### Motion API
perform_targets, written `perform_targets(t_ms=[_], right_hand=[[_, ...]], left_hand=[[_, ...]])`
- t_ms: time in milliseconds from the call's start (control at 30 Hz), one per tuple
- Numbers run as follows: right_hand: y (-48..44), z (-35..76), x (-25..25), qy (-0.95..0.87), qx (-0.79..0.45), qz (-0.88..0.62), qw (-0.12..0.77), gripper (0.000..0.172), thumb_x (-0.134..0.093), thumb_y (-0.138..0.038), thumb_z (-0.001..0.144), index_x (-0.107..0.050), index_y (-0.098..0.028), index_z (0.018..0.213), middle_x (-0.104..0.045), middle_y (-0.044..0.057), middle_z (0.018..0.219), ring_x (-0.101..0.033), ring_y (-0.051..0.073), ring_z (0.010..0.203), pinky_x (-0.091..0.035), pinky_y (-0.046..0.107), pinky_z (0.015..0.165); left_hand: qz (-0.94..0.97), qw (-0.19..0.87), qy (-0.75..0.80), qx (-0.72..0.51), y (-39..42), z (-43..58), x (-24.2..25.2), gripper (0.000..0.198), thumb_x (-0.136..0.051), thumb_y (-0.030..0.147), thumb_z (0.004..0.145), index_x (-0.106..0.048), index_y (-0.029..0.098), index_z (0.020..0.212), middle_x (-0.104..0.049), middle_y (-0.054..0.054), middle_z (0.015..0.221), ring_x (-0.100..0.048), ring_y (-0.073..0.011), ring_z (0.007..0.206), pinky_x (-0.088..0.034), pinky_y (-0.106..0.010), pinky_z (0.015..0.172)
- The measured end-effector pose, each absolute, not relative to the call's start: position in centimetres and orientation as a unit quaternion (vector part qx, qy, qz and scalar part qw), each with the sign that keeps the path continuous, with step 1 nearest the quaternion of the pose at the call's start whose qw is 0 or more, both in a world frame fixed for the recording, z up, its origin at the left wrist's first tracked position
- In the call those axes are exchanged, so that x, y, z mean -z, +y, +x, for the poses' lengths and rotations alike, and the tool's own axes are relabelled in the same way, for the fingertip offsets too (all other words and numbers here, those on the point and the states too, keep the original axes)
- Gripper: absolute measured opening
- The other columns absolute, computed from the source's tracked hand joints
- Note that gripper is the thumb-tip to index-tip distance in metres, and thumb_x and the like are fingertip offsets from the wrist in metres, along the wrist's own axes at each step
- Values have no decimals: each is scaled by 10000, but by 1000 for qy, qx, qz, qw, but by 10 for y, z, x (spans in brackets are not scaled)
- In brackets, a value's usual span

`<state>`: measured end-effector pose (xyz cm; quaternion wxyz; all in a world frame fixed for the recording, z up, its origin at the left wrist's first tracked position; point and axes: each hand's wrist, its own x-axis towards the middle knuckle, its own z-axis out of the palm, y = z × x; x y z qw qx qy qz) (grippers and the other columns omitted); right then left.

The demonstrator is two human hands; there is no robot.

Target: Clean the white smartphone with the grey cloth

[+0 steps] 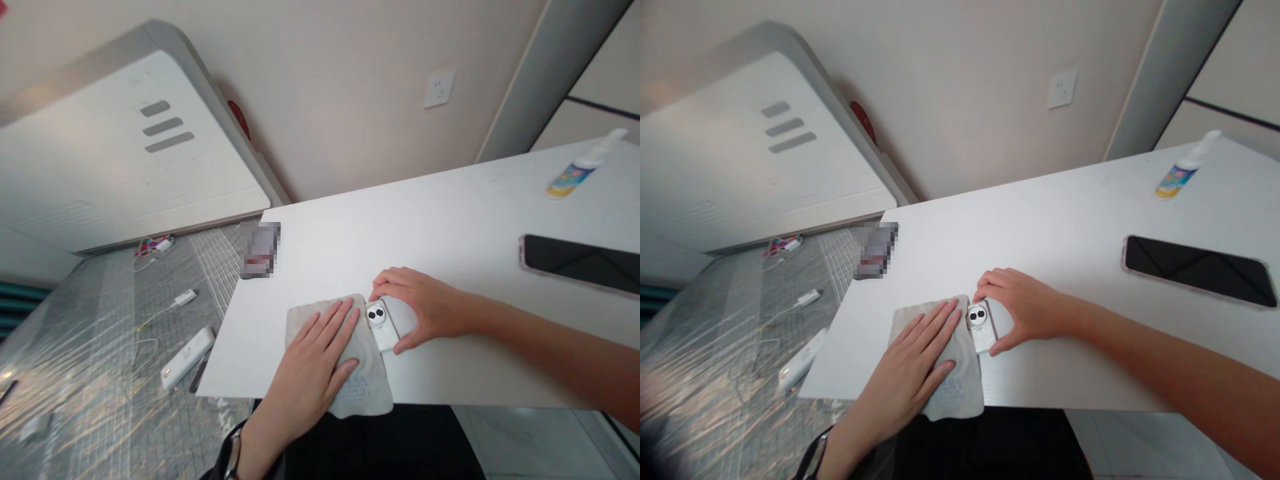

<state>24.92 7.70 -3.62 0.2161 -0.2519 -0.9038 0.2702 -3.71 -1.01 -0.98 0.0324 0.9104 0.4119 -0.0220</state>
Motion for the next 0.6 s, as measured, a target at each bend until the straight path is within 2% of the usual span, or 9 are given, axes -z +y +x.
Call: perform_targets(t_ms=[333,600], right_hand=[[78,249,32,-902,-284,-259,197,764,-925,-583,680,-632,-144,1233,-619,137,1261,-584,309,1151,-435,441,1014],[76,251,31,-901,-289,-267,184,762,-908,-595,697,-637,-153,1256,-608,140,1293,-567,312,1175,-434,438,1024]], left_hand=[[893,53,447,17,-20,-72,13,713,-429,453,1083,-69,275,1673,-202,-46,1741,-272,-250,1589,-325,-467,1274],[880,73,467,-40,-22,-72,18,797,-463,462,1066,-10,211,1672,-306,-115,1704,-379,-274,1542,-374,-489,1250]])
